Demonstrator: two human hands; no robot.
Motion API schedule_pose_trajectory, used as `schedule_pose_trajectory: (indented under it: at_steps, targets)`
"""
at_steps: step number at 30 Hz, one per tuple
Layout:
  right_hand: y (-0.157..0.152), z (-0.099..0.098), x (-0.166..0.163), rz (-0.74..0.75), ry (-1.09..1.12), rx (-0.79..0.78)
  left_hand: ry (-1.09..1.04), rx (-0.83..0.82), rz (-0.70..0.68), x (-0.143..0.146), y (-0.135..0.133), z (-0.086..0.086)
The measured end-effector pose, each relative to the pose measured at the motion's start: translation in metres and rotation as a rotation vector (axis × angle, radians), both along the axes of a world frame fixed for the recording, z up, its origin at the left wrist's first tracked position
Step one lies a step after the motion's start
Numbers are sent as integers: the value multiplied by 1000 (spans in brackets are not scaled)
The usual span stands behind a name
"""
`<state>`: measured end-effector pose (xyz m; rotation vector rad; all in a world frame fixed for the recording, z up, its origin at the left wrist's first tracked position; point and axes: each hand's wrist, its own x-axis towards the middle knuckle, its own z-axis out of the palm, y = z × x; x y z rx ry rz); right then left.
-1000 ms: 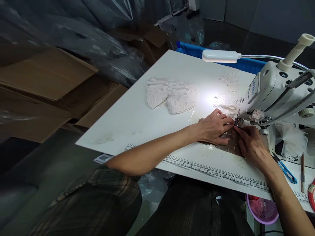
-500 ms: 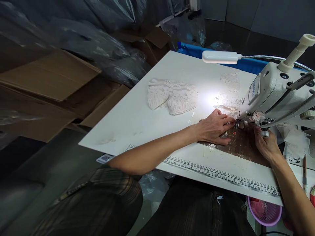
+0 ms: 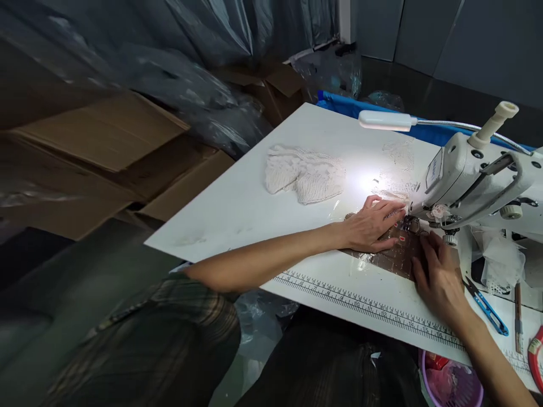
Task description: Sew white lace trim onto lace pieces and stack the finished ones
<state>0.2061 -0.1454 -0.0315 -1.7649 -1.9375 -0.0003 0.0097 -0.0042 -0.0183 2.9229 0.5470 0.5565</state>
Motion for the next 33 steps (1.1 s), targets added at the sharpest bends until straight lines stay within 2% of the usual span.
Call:
schedule_pose_trajectory:
  at_steps: [5,8,12,16,19,22,24,29,33]
  targets:
    - [-2,-17,-2,20,-12,81,-38,39,123,10,17,6]
    - [1,-25,1,22,-27,144,118,-18,206,27,47,17]
    - [5,-33,7,66,-22,193,214,-49,222,48,85,27]
    - [8,-40,11,82,7,222,181,-55,240,51,89,26]
    - [10,-43,13,85,20,238,121,-30,230,36,72,25]
    - [12,-43,16,108,4,246,78,-4,256,5,56,28]
    - [13,-42,18,124,-21,253,16,-8,342,-21,52,30]
    - [16,-44,20,102,-62,304,-100,-75,664,-81,60,27]
    - [15,-43,19,79,-68,300,-153,-118,759,-101,64,18]
